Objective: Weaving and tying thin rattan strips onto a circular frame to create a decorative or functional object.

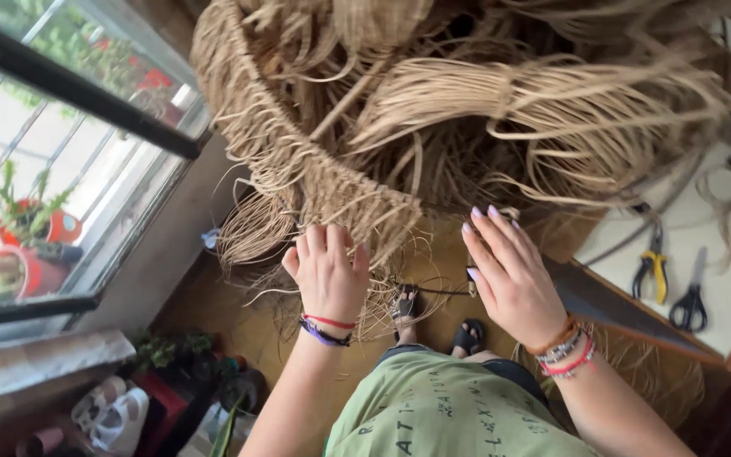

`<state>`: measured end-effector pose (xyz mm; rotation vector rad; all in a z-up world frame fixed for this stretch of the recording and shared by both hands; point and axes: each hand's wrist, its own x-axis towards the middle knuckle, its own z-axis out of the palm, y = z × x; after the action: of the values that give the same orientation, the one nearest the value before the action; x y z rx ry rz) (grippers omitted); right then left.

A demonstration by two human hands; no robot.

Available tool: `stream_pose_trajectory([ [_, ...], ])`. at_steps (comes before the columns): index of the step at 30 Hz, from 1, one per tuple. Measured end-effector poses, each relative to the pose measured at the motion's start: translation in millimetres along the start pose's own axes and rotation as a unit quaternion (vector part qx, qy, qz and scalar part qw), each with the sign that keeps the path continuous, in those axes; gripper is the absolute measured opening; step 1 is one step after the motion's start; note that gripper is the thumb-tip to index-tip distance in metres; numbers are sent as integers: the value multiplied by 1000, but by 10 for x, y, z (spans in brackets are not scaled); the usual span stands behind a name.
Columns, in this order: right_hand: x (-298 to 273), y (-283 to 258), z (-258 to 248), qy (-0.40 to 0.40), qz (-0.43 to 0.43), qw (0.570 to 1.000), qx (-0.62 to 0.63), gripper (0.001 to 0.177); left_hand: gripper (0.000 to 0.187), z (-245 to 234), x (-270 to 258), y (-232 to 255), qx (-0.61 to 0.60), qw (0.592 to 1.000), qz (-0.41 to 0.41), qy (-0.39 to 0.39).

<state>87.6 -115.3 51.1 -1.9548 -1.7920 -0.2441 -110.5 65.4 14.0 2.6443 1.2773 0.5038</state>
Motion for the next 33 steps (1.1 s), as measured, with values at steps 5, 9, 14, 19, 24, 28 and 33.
stream_pose_trajectory([
  [5,-1003,71,-316,24,114,993,10,53,15,-138,-16,1203,-171,958,216,75],
  [9,-2048,112,-634,26,231,972,-23,55,28,230,-549,2283,-280,895,326,-116],
  [14,-3660,104,-1114,31,364,931,-17,54,18,861,-1597,3428,-289,828,408,-253],
  [19,-5112,131,-1470,44,476,878,8,57,18,1444,-2852,4494,-287,753,440,-397],
  [24,-6077,215,-1521,44,559,828,-11,61,36,1867,-3780,5065,-230,674,512,-481],
  [28,-6502,434,-1327,44,585,809,-18,64,46,2419,-4136,5321,-178,650,532,-513],
  [33,-7014,1003,-813,51,625,779,3,74,59,3217,-4228,5800,-118,651,538,-523],
])
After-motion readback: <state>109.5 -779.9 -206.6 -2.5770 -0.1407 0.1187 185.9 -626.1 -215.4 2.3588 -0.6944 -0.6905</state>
